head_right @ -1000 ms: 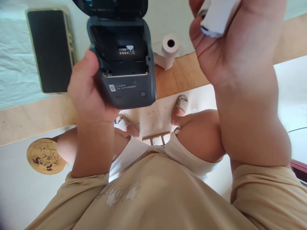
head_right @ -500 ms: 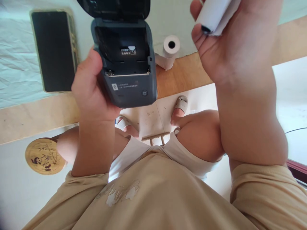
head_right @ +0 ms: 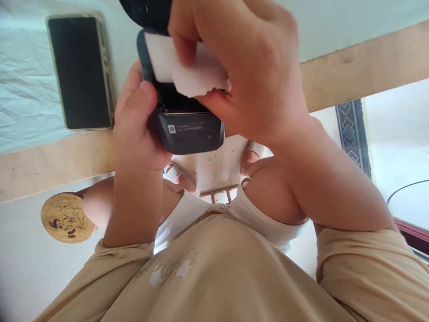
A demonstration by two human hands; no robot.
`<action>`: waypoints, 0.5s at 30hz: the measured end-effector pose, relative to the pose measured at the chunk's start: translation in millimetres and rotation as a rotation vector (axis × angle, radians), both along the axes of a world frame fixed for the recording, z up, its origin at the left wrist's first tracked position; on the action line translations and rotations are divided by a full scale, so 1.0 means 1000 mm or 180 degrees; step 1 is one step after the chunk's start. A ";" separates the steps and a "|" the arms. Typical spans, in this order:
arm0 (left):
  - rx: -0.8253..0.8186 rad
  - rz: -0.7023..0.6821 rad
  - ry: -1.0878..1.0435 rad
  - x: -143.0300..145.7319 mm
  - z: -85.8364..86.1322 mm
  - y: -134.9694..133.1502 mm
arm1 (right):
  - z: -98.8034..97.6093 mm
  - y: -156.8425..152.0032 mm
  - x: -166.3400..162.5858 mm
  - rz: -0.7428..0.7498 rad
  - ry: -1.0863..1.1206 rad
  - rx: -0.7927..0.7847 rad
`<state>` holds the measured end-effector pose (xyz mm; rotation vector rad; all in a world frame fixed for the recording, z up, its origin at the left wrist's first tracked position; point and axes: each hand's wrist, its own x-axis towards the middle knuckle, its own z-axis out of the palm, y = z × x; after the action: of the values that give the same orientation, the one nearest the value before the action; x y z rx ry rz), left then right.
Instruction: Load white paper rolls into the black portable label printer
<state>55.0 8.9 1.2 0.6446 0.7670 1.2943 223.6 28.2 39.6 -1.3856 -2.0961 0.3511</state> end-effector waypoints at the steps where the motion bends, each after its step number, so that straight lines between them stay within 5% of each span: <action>1: -0.0006 -0.0004 -0.0027 0.003 0.000 -0.001 | 0.000 -0.001 0.000 0.0137 -0.0286 0.0258; 10: 0.0156 0.0015 0.0091 0.004 -0.007 0.001 | -0.005 0.001 -0.004 0.0550 -0.0475 0.0305; 15: 0.0160 -0.0314 0.0188 -0.010 -0.008 0.006 | -0.004 -0.001 -0.002 0.0196 -0.0726 0.0318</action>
<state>45.3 14.6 -7.1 0.7550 0.7436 1.2119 221.1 27.6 35.8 -1.3585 -2.3104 0.1146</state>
